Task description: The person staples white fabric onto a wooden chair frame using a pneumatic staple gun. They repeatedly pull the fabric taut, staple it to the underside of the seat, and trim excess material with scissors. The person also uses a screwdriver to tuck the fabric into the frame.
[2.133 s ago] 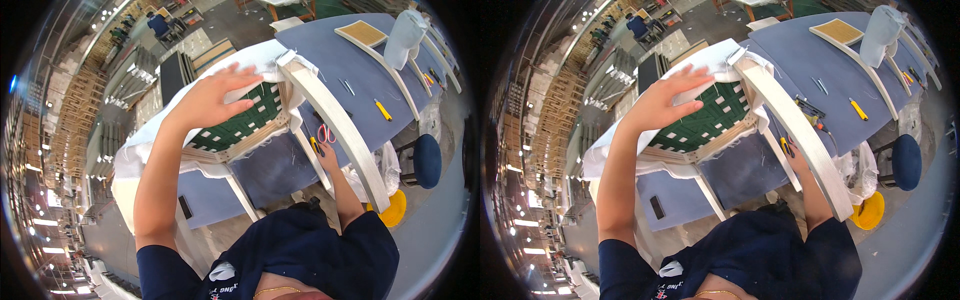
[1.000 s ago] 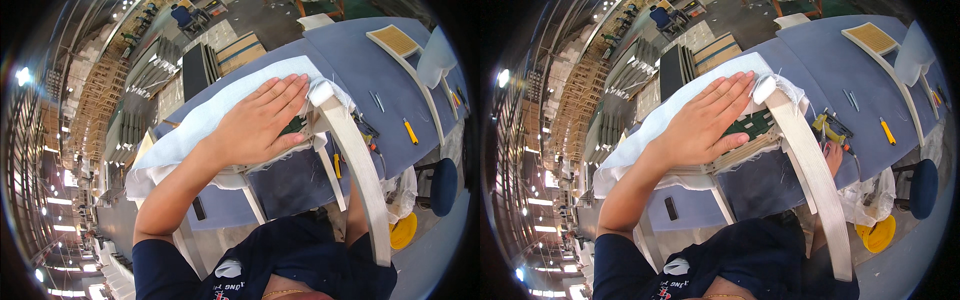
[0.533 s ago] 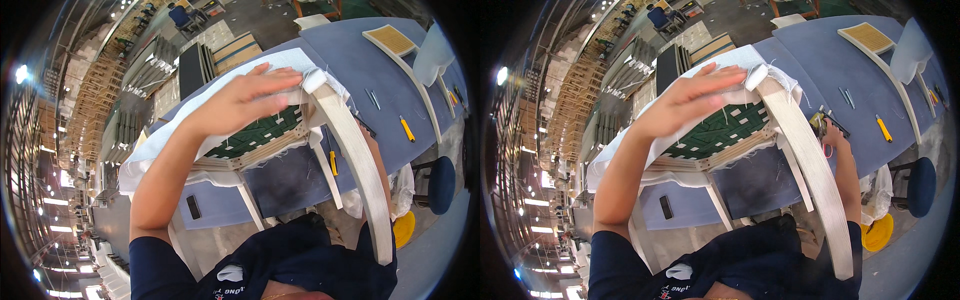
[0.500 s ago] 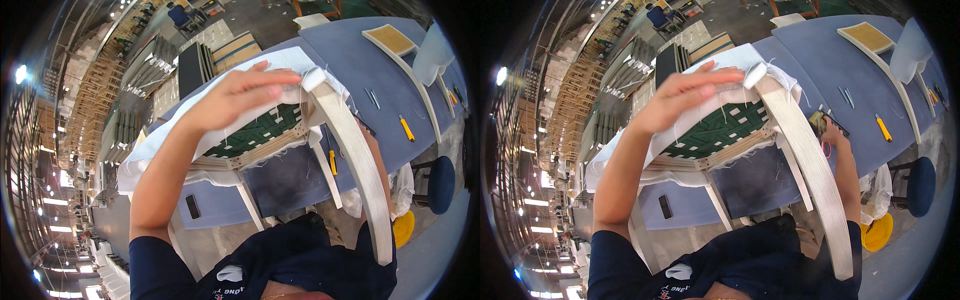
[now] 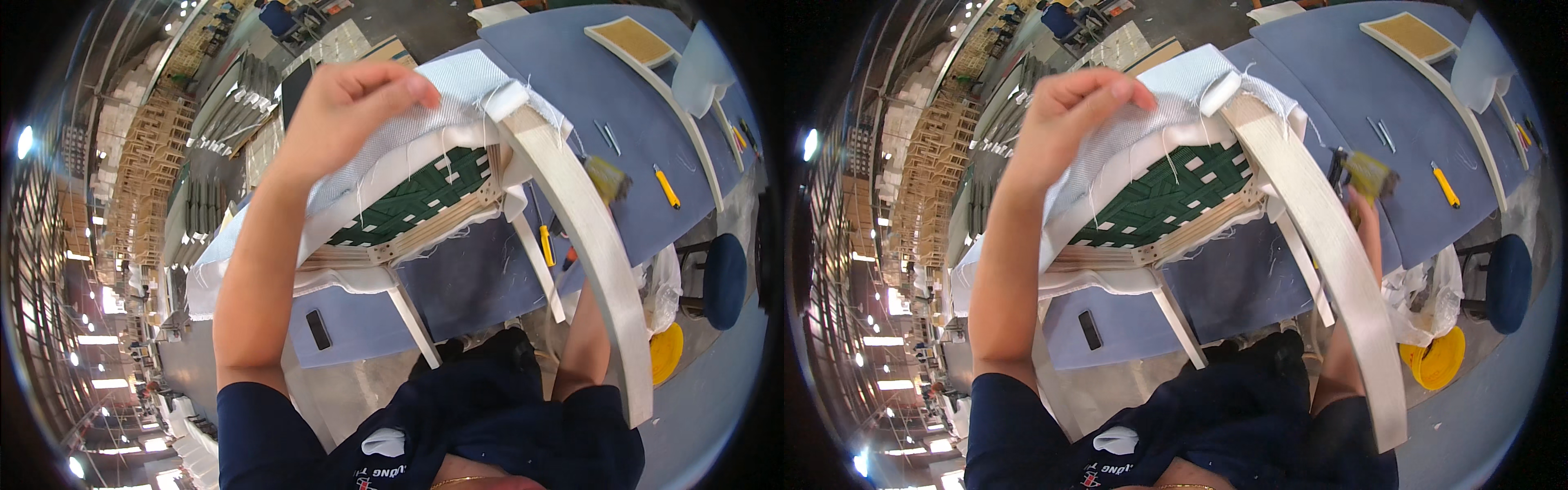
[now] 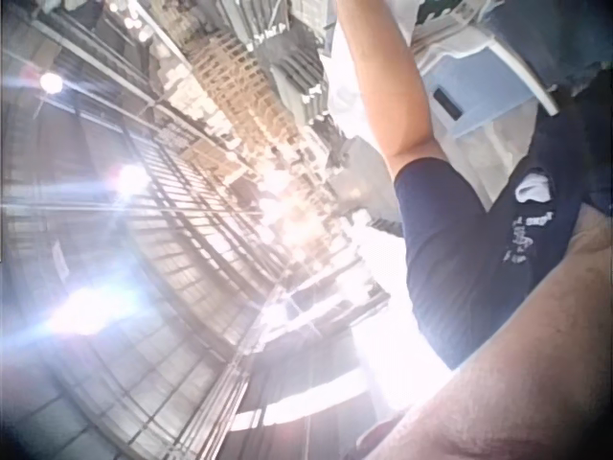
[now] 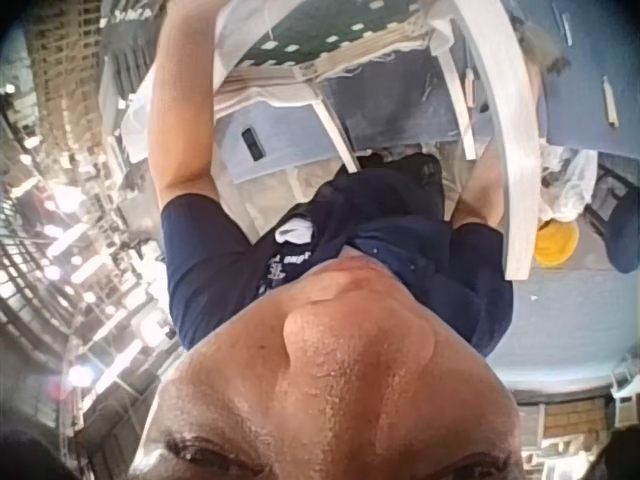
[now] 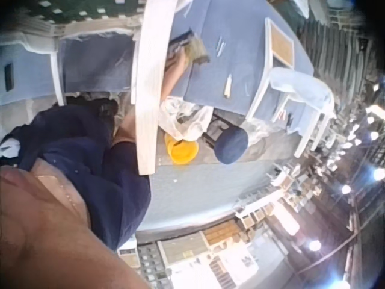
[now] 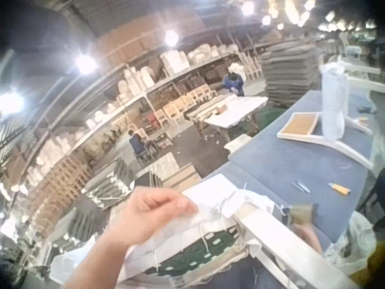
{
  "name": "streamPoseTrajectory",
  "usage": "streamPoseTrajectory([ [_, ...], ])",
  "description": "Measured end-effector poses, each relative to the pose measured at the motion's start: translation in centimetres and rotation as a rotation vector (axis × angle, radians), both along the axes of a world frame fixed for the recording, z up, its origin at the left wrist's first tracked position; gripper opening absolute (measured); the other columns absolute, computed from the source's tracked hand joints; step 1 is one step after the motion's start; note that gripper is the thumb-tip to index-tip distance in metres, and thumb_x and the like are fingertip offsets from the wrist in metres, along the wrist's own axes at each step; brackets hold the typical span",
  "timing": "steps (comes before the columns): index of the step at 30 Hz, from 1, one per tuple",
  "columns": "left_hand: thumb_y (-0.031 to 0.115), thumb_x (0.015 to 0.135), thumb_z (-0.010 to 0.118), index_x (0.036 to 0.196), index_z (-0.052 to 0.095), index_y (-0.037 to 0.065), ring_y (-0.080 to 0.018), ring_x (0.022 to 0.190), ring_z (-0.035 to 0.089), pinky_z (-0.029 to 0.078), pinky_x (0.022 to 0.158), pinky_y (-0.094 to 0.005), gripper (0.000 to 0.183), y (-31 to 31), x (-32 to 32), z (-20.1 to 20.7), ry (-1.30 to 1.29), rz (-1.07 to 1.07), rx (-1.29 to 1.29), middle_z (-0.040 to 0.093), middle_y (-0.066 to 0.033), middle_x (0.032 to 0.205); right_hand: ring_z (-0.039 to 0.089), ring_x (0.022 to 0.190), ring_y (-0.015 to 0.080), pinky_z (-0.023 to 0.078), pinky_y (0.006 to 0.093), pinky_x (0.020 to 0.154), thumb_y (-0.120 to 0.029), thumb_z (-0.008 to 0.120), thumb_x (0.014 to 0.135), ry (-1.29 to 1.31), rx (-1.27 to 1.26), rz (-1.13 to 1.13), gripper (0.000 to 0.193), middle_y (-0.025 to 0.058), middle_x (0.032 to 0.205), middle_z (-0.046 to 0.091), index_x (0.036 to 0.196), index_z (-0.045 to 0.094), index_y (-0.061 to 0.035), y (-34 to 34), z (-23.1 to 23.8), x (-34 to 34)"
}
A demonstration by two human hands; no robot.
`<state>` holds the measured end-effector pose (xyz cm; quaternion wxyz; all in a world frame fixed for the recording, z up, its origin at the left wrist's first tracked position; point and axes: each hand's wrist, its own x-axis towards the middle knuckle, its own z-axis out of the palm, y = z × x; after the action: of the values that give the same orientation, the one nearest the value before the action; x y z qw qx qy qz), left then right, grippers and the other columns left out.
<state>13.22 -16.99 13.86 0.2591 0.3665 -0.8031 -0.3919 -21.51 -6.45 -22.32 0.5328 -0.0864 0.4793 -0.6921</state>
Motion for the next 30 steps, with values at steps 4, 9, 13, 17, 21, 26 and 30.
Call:
streamPoseTrajectory([
  [4,0.031,0.110,0.062,0.122,0.078,0.001,-0.0131,0.114,0.068,0.049,0.105,-0.0296,0.036,-5.2,-0.8,0.8,-0.233,-0.021,-0.218,0.078,-0.0058,0.118,0.058,0.062,0.0147,0.049,0.0307,0.060,-0.030,0.063,0.106,-0.209,-0.046,0.196,0.034,0.0027,0.076,0.061,0.125,0.066,-0.0022,7.9,3.1,6.5],
  [9,0.055,0.111,0.050,0.145,0.067,0.007,-0.0234,0.123,0.070,0.050,0.109,-0.0349,0.062,-10.7,-2.9,-2.6,-0.545,0.158,0.311,0.072,-0.0141,0.137,0.054,0.062,0.0133,0.047,0.0313,0.061,-0.018,0.066,0.103,0.061,-0.050,0.532,0.033,0.0012,0.078,0.061,0.131,0.065,-0.0008,9.4,7.8,12.1],
  [13,0.062,0.112,0.038,0.151,0.062,0.005,-0.0275,0.133,0.065,0.045,0.116,-0.0378,0.073,-10.4,-3.4,-2.8,-0.536,0.127,0.563,0.064,-0.0168,0.149,0.059,0.070,0.0114,0.050,0.0290,0.066,-0.007,0.068,0.101,0.487,-0.369,0.543,0.037,0.0038,0.098,0.070,0.137,0.063,0.0007,8.4,10.2,14.5],
  [17,0.067,0.111,0.030,0.152,0.059,0.003,-0.0309,0.139,0.060,0.043,0.120,-0.0397,0.082,-8.4,-3.7,-1.4,-0.585,0.058,0.509,0.058,-0.0183,0.156,0.068,0.107,0.0154,0.053,0.0303,0.088,-0.008,0.069,0.102,0.447,-0.450,0.560,0.043,0.0081,0.126,0.074,0.143,0.061,0.0020,7.4,11.3,15.4],
  [21,0.065,0.113,0.026,0.165,0.040,0.006,-0.0353,0.150,0.049,0.037,0.123,-0.0396,0.080,-5.8,-3.5,-1.5,-0.698,0.015,-0.057,0.045,-0.0195,0.167,0.072,0.101,0.0213,0.051,0.0336,0.087,-0.010,0.072,0.100,0.803,-0.515,0.383,0.036,0.0083,0.114,0.078,0.134,0.068,-0.0005,6.3,12.2,15.6],
  [26,0.056,0.114,0.034,0.168,0.027,0.002,-0.0471,0.146,0.049,0.040,0.120,-0.0476,0.076,-1.5,-2.9,-2.0,-0.744,-0.040,-0.438,0.044,-0.0305,0.162,0.075,0.094,0.0317,0.055,0.0354,0.089,-0.006,0.077,0.089,0.903,-0.591,0.351,0.024,0.0130,0.104,0.078,0.114,0.076,-0.0039,5.8,13.1,15.1],
  [30,0.056,0.114,0.038,0.162,0.041,0.000,-0.0429,0.143,0.054,0.041,0.119,-0.0472,0.074,-1.5,-3.0,-1.5,-0.615,-0.079,-0.506,0.054,-0.0284,0.155,0.076,0.090,0.0301,0.059,0.0351,0.081,-0.001,0.082,0.079,0.743,-0.584,0.412,0.031,0.0134,0.102,0.078,0.109,0.076,-0.0026,6.1,13.0,15.1],
])
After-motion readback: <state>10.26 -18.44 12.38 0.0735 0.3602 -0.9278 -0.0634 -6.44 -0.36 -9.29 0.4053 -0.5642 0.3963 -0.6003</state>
